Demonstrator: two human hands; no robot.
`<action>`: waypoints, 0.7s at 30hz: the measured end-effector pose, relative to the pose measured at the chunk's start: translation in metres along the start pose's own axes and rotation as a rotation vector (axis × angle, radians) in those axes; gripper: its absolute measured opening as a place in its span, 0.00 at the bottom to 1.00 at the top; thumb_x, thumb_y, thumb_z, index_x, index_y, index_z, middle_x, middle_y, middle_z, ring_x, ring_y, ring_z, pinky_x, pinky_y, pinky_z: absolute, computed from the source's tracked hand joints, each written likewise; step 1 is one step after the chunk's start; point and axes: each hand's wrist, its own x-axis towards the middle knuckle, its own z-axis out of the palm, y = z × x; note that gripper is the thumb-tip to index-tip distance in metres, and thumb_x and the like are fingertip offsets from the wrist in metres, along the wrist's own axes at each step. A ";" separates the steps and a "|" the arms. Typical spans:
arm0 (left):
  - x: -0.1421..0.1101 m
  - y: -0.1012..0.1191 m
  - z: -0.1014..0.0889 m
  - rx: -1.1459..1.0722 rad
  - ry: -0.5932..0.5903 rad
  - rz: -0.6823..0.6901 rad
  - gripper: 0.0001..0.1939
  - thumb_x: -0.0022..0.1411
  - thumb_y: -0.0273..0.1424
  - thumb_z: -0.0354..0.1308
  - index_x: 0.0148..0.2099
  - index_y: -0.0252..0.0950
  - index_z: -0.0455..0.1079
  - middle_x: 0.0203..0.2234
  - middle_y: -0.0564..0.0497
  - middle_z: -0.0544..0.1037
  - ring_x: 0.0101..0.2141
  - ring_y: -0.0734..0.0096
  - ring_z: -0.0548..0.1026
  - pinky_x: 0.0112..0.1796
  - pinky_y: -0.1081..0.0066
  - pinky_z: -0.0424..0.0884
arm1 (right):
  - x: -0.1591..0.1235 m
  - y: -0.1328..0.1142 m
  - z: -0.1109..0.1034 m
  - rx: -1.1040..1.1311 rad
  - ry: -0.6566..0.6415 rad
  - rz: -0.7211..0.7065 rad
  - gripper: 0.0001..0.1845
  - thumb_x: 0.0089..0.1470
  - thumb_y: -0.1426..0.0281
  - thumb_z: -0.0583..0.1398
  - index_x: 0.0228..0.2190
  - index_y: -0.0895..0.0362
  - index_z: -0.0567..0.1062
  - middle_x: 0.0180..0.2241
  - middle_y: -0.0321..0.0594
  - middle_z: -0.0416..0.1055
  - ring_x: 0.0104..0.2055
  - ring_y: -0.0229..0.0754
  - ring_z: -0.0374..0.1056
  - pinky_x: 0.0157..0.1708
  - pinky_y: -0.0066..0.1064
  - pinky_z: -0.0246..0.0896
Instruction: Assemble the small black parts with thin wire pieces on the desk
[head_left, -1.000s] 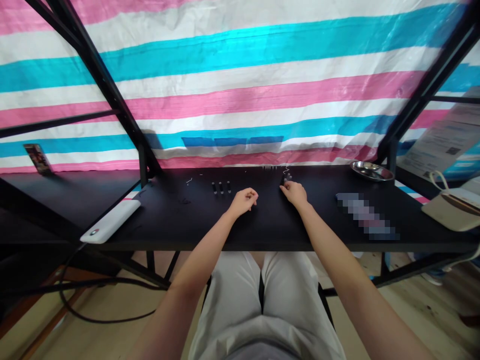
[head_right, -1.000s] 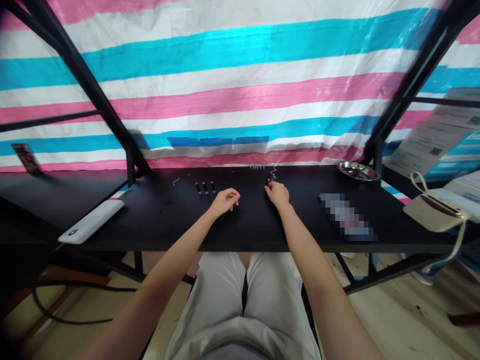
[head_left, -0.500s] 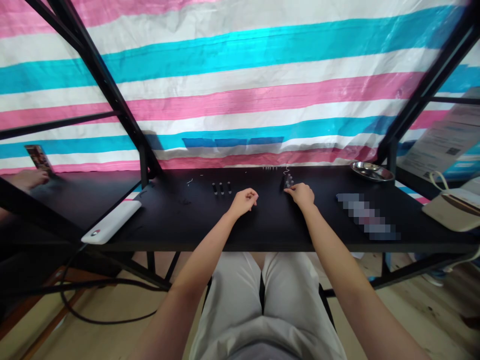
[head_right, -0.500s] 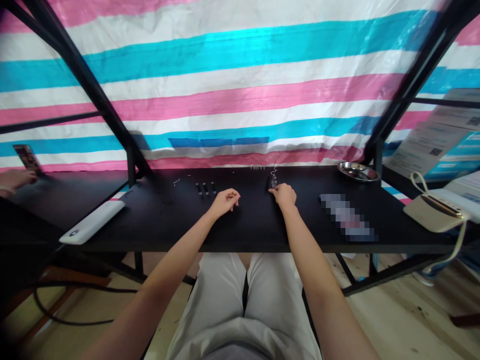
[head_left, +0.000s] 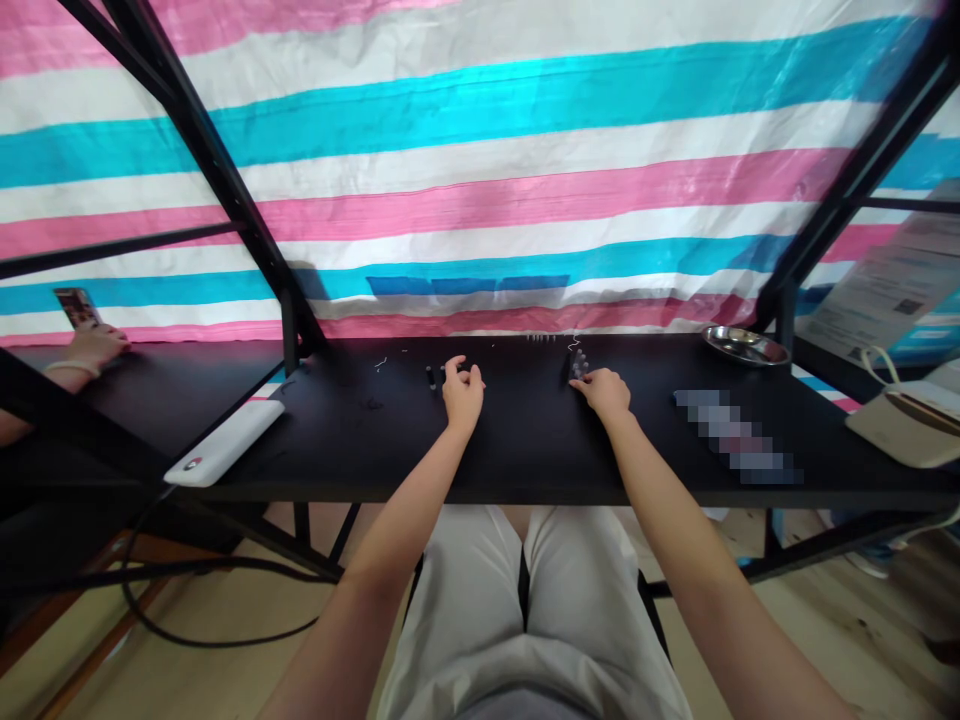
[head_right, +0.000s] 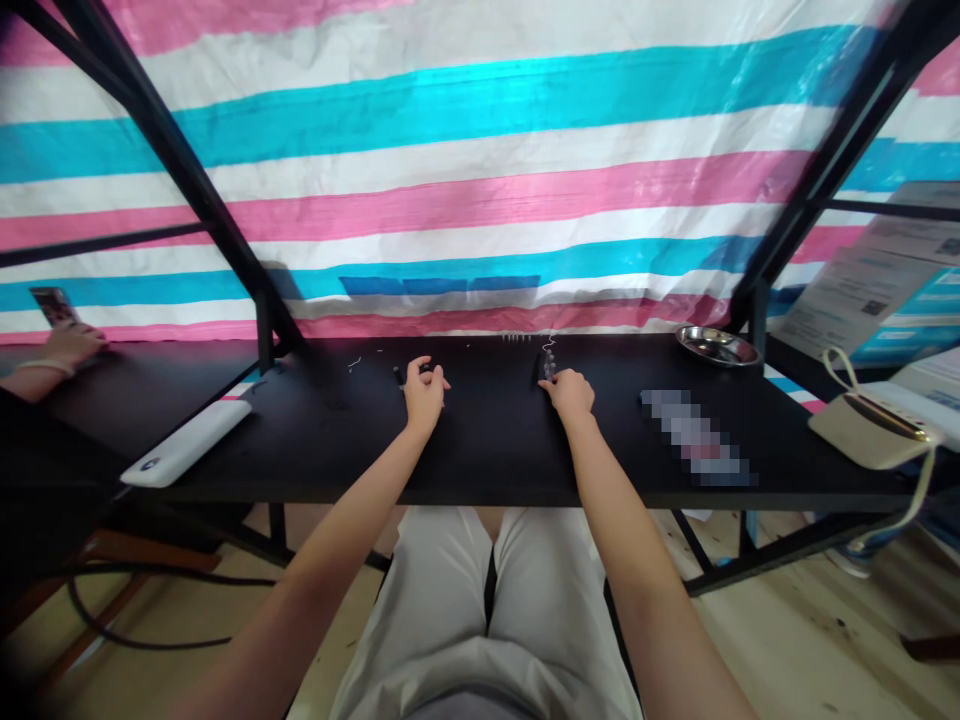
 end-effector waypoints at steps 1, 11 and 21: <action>0.001 -0.001 0.000 -0.009 0.047 -0.010 0.23 0.61 0.32 0.49 0.58 0.37 0.55 0.24 0.55 0.76 0.16 0.79 0.67 0.21 0.77 0.62 | -0.001 0.000 -0.001 -0.003 -0.010 0.008 0.21 0.48 0.54 0.60 0.39 0.54 0.78 0.38 0.49 0.74 0.42 0.49 0.70 0.38 0.35 0.62; 0.011 -0.013 0.007 -0.190 0.014 -0.228 0.34 0.58 0.30 0.51 0.65 0.37 0.42 0.47 0.41 0.73 0.15 0.80 0.71 0.12 0.78 0.55 | -0.005 0.001 -0.007 -0.042 -0.051 -0.016 0.25 0.46 0.51 0.60 0.39 0.57 0.76 0.39 0.51 0.73 0.43 0.52 0.70 0.39 0.37 0.62; 0.012 -0.016 0.007 -0.220 0.007 -0.220 0.15 0.56 0.33 0.57 0.43 0.30 0.62 0.35 0.42 0.78 0.13 0.83 0.68 0.13 0.81 0.53 | -0.007 0.001 -0.011 -0.068 -0.067 -0.082 0.23 0.47 0.49 0.57 0.29 0.58 0.76 0.34 0.51 0.73 0.38 0.50 0.71 0.35 0.36 0.62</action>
